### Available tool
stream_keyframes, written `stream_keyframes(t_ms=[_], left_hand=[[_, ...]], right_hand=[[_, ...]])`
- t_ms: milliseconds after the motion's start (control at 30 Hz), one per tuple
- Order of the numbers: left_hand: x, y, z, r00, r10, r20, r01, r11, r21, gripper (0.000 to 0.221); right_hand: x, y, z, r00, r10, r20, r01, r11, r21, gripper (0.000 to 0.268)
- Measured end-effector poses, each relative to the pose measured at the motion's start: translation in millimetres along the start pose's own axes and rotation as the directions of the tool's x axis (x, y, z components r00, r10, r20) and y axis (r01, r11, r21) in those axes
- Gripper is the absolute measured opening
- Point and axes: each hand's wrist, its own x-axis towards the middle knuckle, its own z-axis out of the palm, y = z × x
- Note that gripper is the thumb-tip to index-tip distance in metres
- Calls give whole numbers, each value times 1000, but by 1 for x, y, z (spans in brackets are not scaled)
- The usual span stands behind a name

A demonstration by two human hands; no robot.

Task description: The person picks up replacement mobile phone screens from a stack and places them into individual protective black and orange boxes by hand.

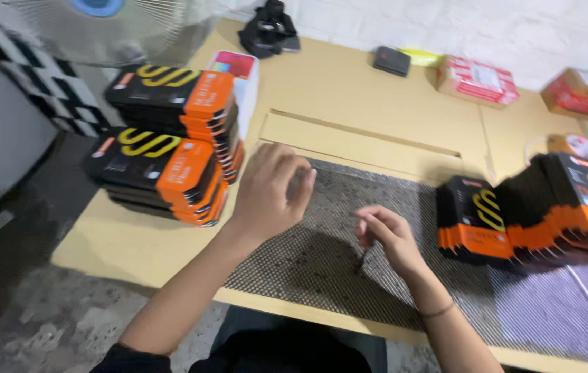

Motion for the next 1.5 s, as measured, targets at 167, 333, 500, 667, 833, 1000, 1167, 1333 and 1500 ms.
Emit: stream_keyframes(t_ms=[167,333,500,667,833,1000,1167,1333,1500], left_hand=[[-33,13,88,951,115,286,-92,991,-93,12],[-63,12,124,918,78,389,-64,997,-49,20],[-78,0,126,905,-75,420,114,991,-70,15],[-70,1,118,797,-220,563,288,957,-33,14],[-76,1,117,750,-273,602,320,947,32,18],[-78,-2,121,702,-301,645,306,946,108,23],[-76,-2,120,713,-306,631,325,941,91,25],[-63,5,112,697,-388,603,531,844,-71,37],[-80,7,125,813,-241,530,572,496,-653,70]], right_hand=[[2,7,-1,1000,26,9,-26,1000,-18,14],[6,10,-9,999,26,38,-21,993,-114,12],[10,-24,-17,892,-424,157,251,177,-952,25],[14,-23,-67,871,-472,-139,-222,-124,-967,53],[15,-10,-108,808,-285,-515,-587,-329,-740,93],[26,11,-118,816,-342,-466,-578,-466,-670,6],[14,-12,-77,802,-552,-230,-500,-407,-764,11],[-3,-32,-27,755,-652,67,-136,-256,-957,39],[-10,-35,23,475,-768,429,179,-393,-902,33]])
